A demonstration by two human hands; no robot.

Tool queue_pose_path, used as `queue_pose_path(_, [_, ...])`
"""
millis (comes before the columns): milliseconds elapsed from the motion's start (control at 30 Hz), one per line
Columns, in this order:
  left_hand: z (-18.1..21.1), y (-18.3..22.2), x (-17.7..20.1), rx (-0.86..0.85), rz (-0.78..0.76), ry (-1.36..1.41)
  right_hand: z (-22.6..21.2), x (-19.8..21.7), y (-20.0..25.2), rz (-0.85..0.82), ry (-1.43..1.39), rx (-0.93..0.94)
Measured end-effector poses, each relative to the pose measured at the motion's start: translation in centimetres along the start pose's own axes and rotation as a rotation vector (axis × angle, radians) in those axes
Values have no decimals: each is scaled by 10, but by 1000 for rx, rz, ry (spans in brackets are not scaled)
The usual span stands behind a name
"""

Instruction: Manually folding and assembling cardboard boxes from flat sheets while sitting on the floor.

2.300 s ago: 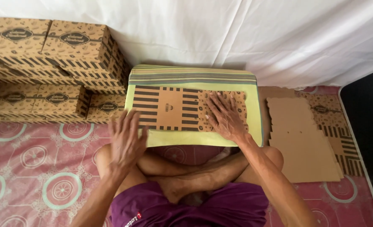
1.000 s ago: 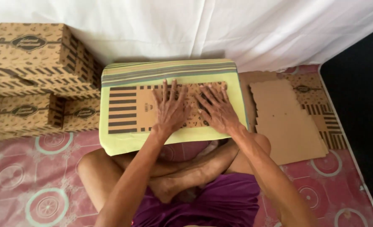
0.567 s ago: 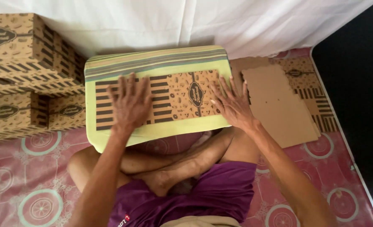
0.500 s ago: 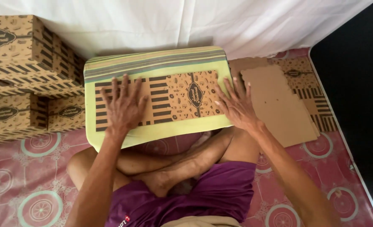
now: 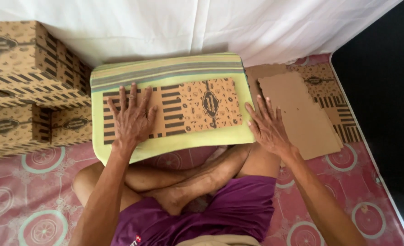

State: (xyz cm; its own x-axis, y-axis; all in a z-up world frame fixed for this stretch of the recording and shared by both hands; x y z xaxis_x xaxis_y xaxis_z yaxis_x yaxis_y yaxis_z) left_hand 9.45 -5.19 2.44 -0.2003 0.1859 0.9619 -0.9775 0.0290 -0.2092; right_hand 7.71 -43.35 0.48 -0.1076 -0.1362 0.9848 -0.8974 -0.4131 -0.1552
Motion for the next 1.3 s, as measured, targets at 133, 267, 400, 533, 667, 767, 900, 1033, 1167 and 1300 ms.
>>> queue_pose_path(133, [0, -2, -2, 16, -17, -4, -29, 25, -24, 120, 10, -8])
queue_pose_path(267, [-1, -2, -4, -1, -49, -13, -110, 26, -77, 177, -88, 74])
queue_pose_path(400, [-1, 0, -1, 6, -22, -5, -189, 9, -111, 161, -11, 171])
queue_pose_path(533, [-2, 1, -2, 13, -30, 10, -215, -21, -115, 129, 4, 221])
queue_pose_path(667, [1, 1, 2, 1, -31, 28, -194, -4, -90, -6, 56, 151])
queue_pose_path(767, [1, 1, 1, 6, -59, 19, -157, 2, -66, -80, 5, 20])
queue_pose_path(900, [2, -3, 2, -18, -46, 25, -105, 11, -44, -100, 57, -114])
queue_pose_path(1033, [2, -1, -1, 6, -18, 46, -60, 3, -21, -125, 54, -250])
queue_pose_path(1167, [-1, 1, -1, 23, -27, 17, -47, 5, -9, 17, 81, -243])
queue_pose_path(1300, [-1, -1, 2, 39, -39, -18, -45, 19, -14, 79, 128, -238])
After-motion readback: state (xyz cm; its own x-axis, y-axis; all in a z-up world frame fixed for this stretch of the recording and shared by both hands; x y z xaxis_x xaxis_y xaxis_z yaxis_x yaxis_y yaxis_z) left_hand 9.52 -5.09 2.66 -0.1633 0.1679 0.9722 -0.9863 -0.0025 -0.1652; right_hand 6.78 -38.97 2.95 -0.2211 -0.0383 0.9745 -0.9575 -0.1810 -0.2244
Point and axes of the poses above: each hand's wrist, its own y-axis away from the middle knuckle, its own x-axis out of the back of the hand, z = x × y, the point moved 10 cm from there along -y, towards the middle knuckle
